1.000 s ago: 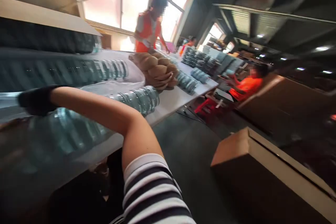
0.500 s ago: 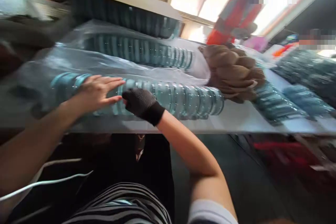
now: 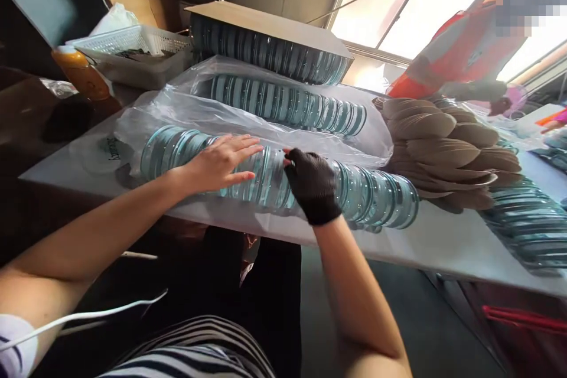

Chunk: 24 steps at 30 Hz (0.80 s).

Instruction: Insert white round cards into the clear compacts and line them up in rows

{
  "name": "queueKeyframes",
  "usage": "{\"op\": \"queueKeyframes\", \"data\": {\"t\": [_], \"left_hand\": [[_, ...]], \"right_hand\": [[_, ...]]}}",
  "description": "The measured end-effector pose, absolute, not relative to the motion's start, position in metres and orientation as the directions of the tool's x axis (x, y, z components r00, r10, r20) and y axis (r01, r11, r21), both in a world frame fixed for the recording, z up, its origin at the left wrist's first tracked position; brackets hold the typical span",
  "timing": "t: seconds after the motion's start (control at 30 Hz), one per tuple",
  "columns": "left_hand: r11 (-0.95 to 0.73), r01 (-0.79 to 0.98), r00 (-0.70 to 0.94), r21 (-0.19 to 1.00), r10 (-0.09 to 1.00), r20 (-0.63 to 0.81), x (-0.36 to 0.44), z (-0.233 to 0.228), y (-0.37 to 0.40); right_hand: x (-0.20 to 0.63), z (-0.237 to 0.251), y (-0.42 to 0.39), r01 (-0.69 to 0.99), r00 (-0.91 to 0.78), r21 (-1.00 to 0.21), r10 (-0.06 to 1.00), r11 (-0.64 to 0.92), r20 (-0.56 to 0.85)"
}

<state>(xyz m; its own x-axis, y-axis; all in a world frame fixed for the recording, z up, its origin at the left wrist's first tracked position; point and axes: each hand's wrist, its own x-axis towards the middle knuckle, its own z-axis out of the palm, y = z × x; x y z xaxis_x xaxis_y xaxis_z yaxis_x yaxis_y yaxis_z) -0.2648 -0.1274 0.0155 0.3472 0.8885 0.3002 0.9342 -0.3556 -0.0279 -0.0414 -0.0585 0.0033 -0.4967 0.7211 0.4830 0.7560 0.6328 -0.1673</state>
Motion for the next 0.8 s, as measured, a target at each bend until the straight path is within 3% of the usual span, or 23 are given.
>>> {"op": "queueKeyframes", "data": {"t": [0.07,0.17,0.27,0.4,0.53,0.8], "left_hand": [[-0.372,0.927,0.364,-0.038,0.874,0.321,-0.256,0.008,-0.122],[-0.380,0.923,0.374,-0.054,0.859,0.350,-0.253,-0.001,-0.117],[-0.394,0.917,0.387,-0.056,0.850,0.358,-0.256,-0.003,-0.116],[-0.399,0.916,0.387,-0.042,0.850,0.357,-0.258,-0.001,-0.117],[-0.389,0.921,0.373,-0.025,0.860,0.347,-0.257,0.000,-0.116],[-0.364,0.931,0.353,-0.033,0.873,0.337,-0.259,-0.002,-0.116]], "right_hand": [[-0.052,0.032,-0.024,0.790,-0.562,-0.106,0.782,0.604,0.268],[-0.083,0.051,0.016,0.759,-0.651,-0.029,0.758,0.650,-0.037],[-0.106,0.055,0.031,0.675,-0.730,0.018,0.672,0.737,-0.122],[-0.098,0.055,0.014,0.668,-0.742,0.078,0.671,0.740,-0.006],[-0.060,0.034,-0.037,0.662,-0.729,-0.050,0.657,0.748,0.192],[-0.030,-0.099,-0.122,0.659,-0.731,0.078,0.612,0.748,0.301]]}}
